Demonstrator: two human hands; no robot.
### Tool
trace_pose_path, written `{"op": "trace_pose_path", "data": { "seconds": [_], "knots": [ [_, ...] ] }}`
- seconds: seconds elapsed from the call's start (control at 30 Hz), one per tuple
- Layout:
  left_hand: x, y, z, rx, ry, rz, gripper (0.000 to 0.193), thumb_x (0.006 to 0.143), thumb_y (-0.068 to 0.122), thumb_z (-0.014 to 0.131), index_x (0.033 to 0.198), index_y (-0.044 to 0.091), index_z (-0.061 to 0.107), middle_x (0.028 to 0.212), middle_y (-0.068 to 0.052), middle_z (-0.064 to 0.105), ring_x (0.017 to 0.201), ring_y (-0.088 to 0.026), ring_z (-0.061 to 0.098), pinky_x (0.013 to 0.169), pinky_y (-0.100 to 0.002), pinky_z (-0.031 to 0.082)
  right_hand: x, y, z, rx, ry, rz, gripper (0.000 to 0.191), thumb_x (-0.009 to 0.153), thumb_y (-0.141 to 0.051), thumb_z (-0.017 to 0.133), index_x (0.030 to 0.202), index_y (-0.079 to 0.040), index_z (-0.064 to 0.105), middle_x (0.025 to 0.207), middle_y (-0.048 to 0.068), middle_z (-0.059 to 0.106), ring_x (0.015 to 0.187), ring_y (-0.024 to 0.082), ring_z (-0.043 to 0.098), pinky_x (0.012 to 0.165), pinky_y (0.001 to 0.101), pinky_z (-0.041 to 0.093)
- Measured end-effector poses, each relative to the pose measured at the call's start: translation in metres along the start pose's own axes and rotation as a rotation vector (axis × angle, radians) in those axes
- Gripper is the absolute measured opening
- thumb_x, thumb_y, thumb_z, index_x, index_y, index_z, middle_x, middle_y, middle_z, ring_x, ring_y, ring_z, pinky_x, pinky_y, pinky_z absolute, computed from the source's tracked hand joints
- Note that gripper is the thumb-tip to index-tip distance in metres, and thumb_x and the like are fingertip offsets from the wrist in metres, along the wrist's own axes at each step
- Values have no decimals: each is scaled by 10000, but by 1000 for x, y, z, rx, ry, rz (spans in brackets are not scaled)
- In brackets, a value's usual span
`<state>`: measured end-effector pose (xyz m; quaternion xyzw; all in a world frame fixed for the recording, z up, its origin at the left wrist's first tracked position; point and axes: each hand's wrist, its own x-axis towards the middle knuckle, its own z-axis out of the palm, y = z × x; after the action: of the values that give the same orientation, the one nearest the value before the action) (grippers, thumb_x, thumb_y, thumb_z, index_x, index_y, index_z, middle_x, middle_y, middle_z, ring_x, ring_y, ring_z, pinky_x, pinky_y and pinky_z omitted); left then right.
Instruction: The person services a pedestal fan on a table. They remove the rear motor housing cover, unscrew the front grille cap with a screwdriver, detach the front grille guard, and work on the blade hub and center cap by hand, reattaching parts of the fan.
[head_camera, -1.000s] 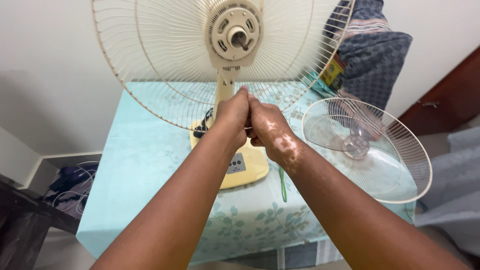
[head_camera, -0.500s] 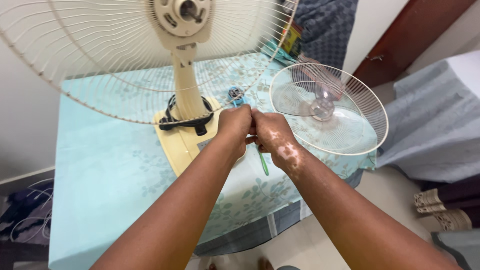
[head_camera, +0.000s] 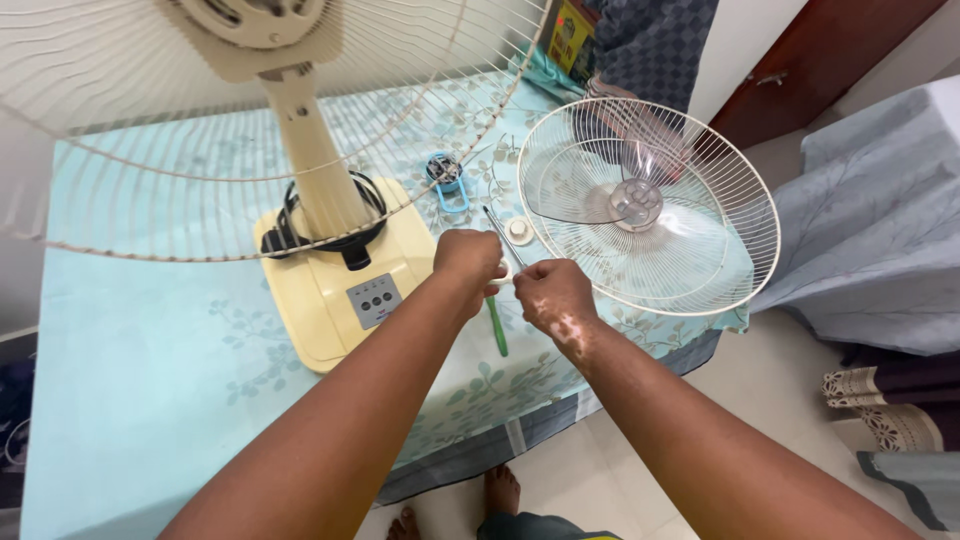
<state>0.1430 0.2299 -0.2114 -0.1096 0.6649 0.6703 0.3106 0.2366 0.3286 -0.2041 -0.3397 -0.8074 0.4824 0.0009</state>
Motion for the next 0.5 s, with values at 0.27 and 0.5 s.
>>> {"op": "trace_pose_path", "data": {
  "seconds": [0.27,0.5],
  "knots": [
    [70,-18,29,210,86,-17,216,877,42,535,1022,45,695,861,-128,715,688,-203,677,592,-378,508,73,21,12,18,-115,93,229,940,-148,653,1071,27,722,846,121,760,601,171,722,545,313,562],
    [107,-12,39,306,94,-101,208,848,1,573,1007,-103,656,871,-238,728,714,-316,751,551,-434,509,113,31,24,-117,-149,108,365,938,-129,660,1259,40,619,916,173,764,638,204,761,563,331,596]
  ]
}}
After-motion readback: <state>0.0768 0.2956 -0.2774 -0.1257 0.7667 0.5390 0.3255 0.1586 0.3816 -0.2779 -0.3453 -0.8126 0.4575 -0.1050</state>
